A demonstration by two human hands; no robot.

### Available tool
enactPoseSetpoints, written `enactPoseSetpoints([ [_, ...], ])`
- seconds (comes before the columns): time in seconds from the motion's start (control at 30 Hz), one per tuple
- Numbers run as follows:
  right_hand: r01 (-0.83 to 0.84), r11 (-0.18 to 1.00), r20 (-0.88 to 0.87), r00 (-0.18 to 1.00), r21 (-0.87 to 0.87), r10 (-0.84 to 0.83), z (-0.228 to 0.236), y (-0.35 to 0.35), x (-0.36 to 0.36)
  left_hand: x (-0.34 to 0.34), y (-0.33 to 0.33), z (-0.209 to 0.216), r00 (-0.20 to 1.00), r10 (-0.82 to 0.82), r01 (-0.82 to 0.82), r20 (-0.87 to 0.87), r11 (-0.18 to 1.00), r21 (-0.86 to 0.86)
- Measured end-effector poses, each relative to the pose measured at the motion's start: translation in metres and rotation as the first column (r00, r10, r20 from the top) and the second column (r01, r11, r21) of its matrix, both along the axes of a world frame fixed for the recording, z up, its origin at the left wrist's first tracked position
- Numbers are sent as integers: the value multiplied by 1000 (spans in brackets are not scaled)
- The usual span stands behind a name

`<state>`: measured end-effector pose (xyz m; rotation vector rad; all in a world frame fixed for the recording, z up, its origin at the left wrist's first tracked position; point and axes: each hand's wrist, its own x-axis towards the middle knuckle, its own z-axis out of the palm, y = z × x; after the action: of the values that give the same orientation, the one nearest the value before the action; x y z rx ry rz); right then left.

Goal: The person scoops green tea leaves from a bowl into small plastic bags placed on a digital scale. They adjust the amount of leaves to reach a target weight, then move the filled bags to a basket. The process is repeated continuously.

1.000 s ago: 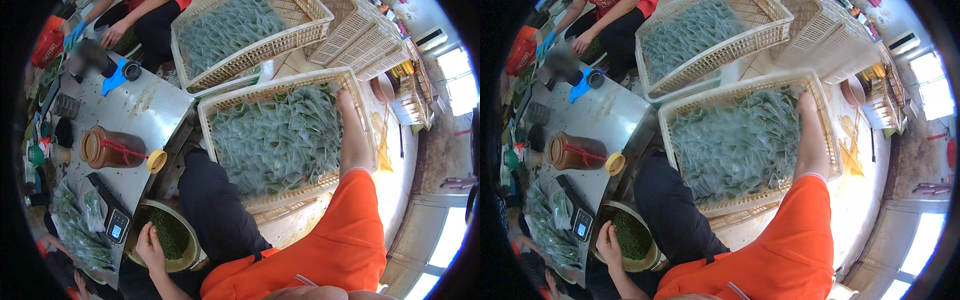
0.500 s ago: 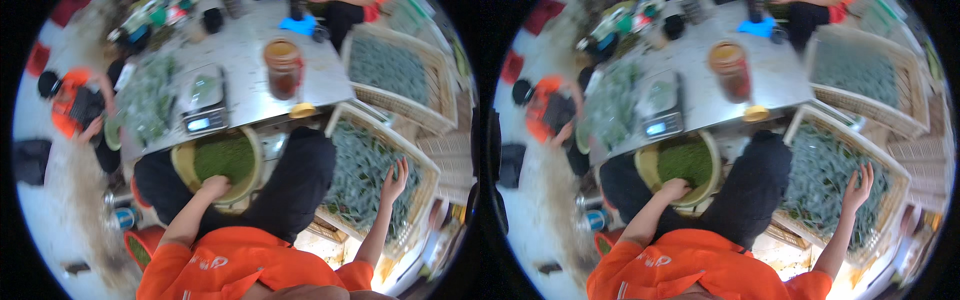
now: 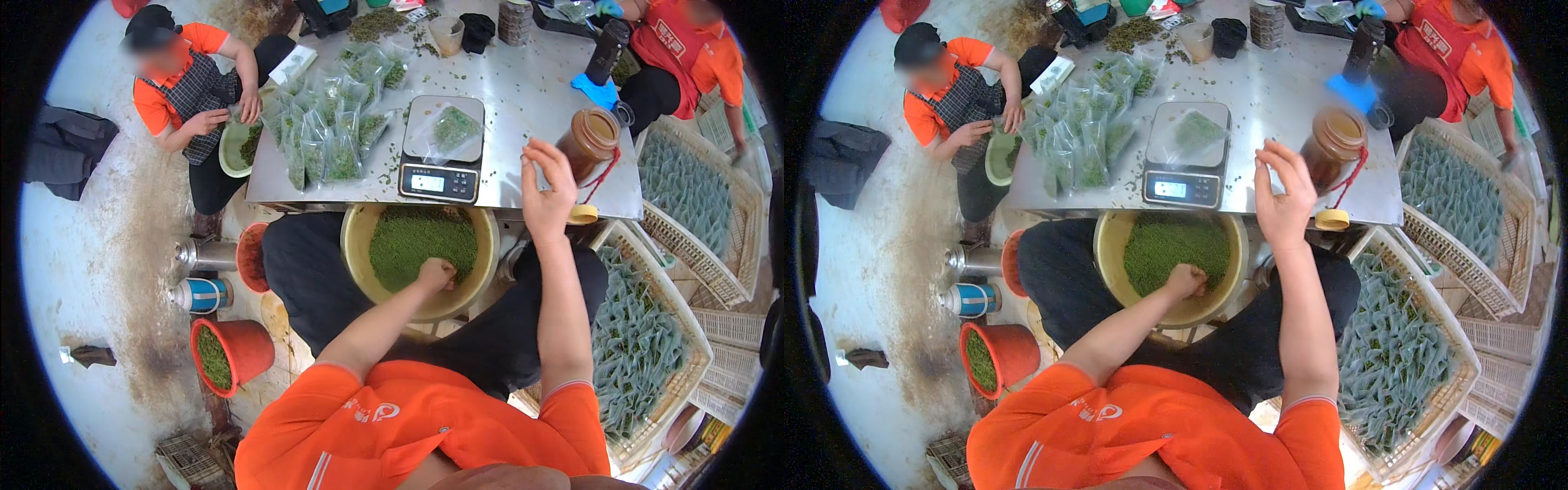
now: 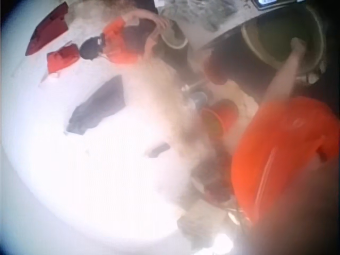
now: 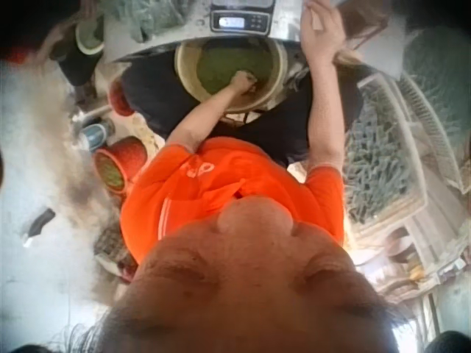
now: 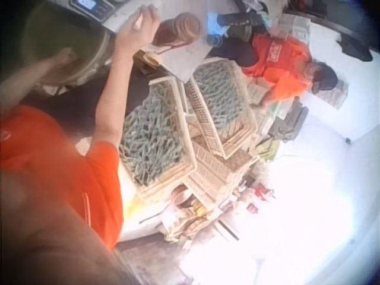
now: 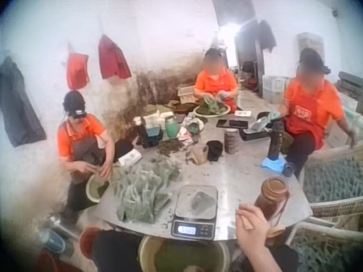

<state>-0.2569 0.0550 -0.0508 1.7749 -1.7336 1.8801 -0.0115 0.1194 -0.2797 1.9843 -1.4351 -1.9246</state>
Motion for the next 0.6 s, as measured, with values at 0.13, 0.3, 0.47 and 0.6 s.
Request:
enactPoseSetpoints([
  [0.13, -49, 991, 14, 999, 126, 48, -35, -10, 16, 53, 1, 51, 985, 16, -40, -170, 989, -139],
  [0.3, -105, 985, -11, 994, 140, 107, -30, -34, 25, 76, -7, 135, 612, 642, -616, -461, 753, 231],
  [0.47, -118, 979, -44, 991, 165, 127, -35, -42, 28, 29, -76, 223, 488, 462, -661, -740, 750, 33],
  [0.6, -108, 972, -69, 990, 208, 125, -37, -44, 26, 7, -107, 237, 445, 401, -674, -800, 739, -4],
])
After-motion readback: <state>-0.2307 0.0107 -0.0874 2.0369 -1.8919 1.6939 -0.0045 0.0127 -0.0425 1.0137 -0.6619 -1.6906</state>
